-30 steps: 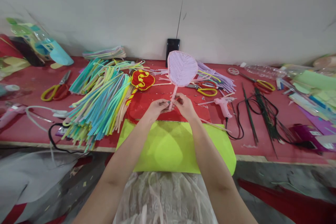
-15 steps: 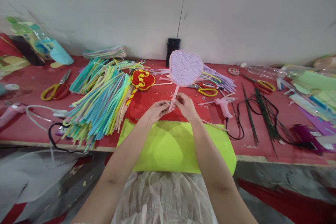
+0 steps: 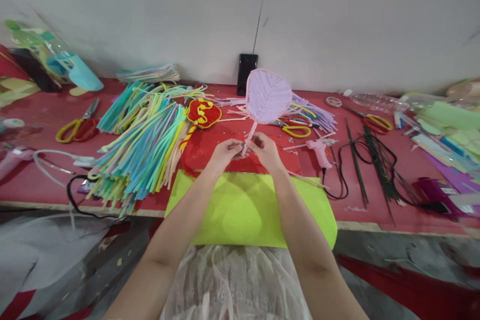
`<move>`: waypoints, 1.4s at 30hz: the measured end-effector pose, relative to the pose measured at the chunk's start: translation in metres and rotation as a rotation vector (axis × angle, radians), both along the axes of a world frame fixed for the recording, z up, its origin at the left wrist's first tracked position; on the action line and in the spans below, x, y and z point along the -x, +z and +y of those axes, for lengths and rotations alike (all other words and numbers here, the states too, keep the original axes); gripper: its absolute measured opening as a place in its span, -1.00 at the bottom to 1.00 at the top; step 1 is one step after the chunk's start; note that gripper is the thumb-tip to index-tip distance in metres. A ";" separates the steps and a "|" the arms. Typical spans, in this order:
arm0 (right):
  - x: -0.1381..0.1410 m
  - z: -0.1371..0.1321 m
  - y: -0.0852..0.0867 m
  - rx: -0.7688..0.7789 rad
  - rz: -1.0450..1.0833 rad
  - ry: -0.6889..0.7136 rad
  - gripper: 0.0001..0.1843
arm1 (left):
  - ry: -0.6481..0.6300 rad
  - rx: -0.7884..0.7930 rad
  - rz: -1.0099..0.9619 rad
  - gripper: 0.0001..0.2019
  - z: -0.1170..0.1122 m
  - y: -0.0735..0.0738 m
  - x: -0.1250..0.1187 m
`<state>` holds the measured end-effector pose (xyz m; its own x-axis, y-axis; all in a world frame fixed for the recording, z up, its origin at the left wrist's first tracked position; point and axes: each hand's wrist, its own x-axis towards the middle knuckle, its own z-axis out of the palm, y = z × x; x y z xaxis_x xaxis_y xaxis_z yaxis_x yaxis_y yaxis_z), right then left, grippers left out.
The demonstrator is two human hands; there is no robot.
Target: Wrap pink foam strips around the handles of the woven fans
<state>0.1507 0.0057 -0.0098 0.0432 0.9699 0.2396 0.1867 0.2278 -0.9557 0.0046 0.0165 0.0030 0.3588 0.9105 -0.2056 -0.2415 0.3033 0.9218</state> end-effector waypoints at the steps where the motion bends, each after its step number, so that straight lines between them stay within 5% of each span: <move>1: 0.000 0.000 -0.001 -0.002 0.002 -0.005 -0.70 | 0.020 -0.027 0.021 -0.95 -0.001 0.001 -0.001; 9: 0.000 0.002 -0.003 -0.004 0.031 -0.043 -0.69 | 0.108 -0.314 0.175 -0.91 -0.005 -0.001 -0.004; 18: -0.003 0.006 -0.007 0.002 0.025 -0.109 -0.70 | 0.100 -0.712 0.594 -0.86 -0.013 0.000 -0.002; 31: 0.003 0.002 0.000 -0.023 -0.101 -0.166 -0.74 | 0.098 -0.726 0.656 -0.87 -0.010 -0.015 -0.006; 42: 0.005 0.002 0.000 -0.010 -0.134 -0.163 -0.74 | 0.123 -0.719 0.789 -0.88 -0.014 -0.012 -0.007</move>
<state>0.1462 0.0072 -0.0102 0.1669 0.9503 0.2629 0.3471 0.1930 -0.9177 0.0119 0.0023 -0.0090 0.2563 0.9311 0.2595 0.5083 -0.3582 0.7832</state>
